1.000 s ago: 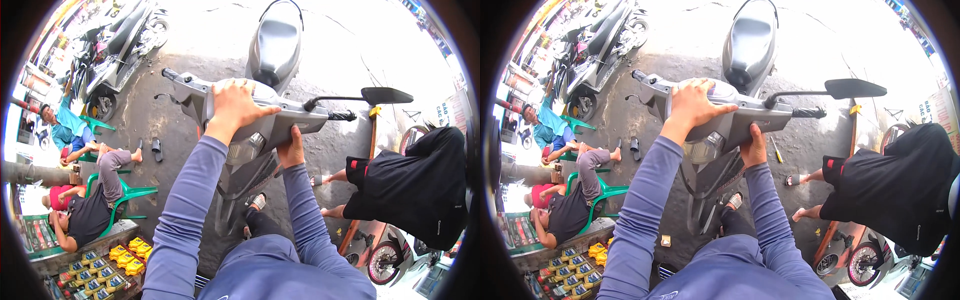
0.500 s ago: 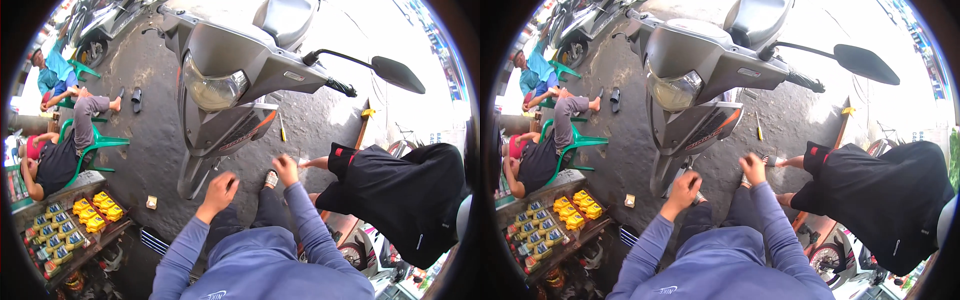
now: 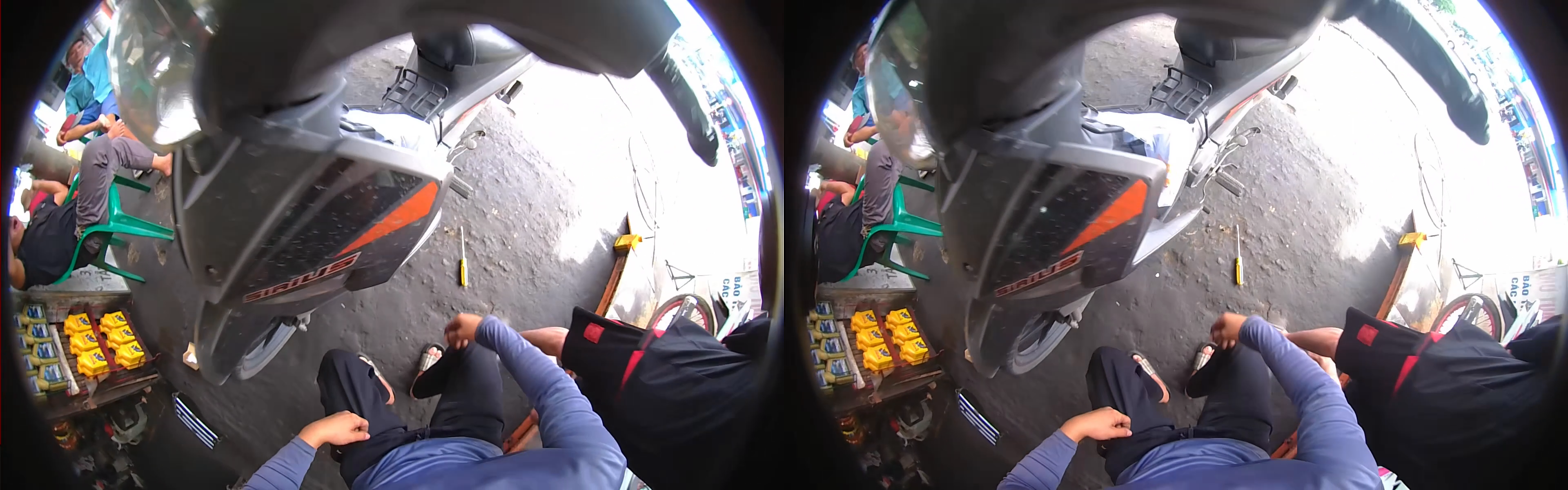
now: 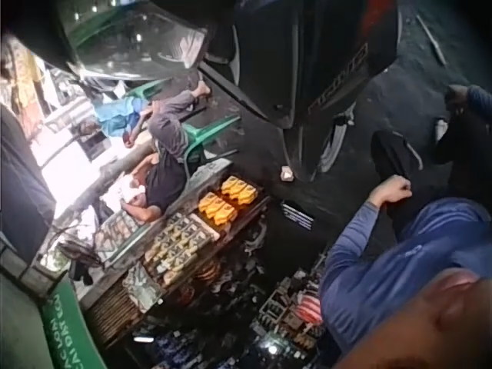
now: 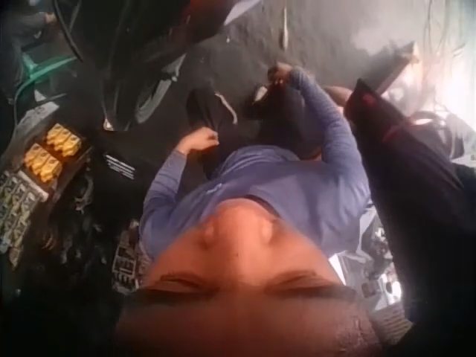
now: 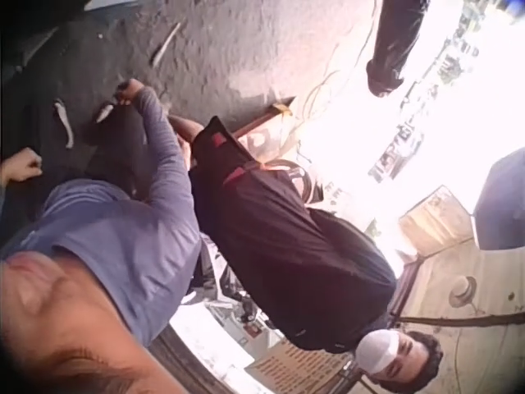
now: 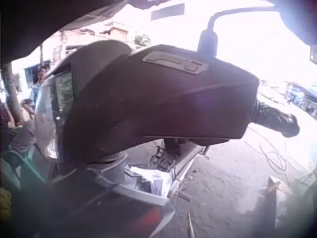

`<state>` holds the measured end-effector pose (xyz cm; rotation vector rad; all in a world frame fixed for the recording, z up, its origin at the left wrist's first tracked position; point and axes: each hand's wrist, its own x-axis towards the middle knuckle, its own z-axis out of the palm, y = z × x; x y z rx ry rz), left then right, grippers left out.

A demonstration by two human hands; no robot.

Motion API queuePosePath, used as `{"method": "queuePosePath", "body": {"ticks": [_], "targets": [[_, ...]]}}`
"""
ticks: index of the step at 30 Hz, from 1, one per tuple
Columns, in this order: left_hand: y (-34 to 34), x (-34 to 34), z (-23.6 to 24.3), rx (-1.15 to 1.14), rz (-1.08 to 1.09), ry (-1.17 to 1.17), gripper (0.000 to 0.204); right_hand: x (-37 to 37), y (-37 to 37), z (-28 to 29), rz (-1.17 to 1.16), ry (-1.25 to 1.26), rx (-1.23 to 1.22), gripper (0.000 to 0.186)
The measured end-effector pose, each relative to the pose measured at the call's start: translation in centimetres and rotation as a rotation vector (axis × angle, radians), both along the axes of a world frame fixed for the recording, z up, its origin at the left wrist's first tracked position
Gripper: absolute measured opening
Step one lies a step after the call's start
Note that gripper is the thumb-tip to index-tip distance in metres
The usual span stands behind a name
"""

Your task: Replacing or installing the front plastic cowl and indicator light housing on a motorcycle.

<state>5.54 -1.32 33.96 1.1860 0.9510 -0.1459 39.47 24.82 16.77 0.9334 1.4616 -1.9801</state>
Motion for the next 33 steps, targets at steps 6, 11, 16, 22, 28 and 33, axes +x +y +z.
{"method": "queuePosePath", "body": {"ticks": [6, 11, 16, 22, 28, 33], "targets": [[8.6, -2.3, -16.0, 0.537, 0.879, 0.438, 0.012, 1.3, 17.5, -21.1, -0.584, -0.527, 1.208, 0.013], [8.3, -1.4, -23.0, 0.982, 1.072, 0.568, 0.012, 2.9, 23.8, -32.4, -0.762, -0.579, 1.41, 0.014], [6.5, -1.1, -22.1, 0.911, 1.183, 0.482, 0.014, 1.4, 24.0, -37.0, -0.669, -0.54, 1.325, 0.024], [8.0, -0.4, -21.9, 0.882, 1.212, 0.517, 0.012, -3.4, 25.7, -36.0, -0.856, -0.259, 1.389, 0.015], [8.4, 1.2, -21.6, 0.953, 1.148, 0.613, 0.013, -4.9, 27.6, -35.4, -0.649, -0.402, 1.24, 0.023], [8.1, 1.2, -22.3, 0.966, 1.161, 0.613, 0.015, -2.4, 27.2, -36.9, -0.509, -0.361, 1.291, 0.014]]}}
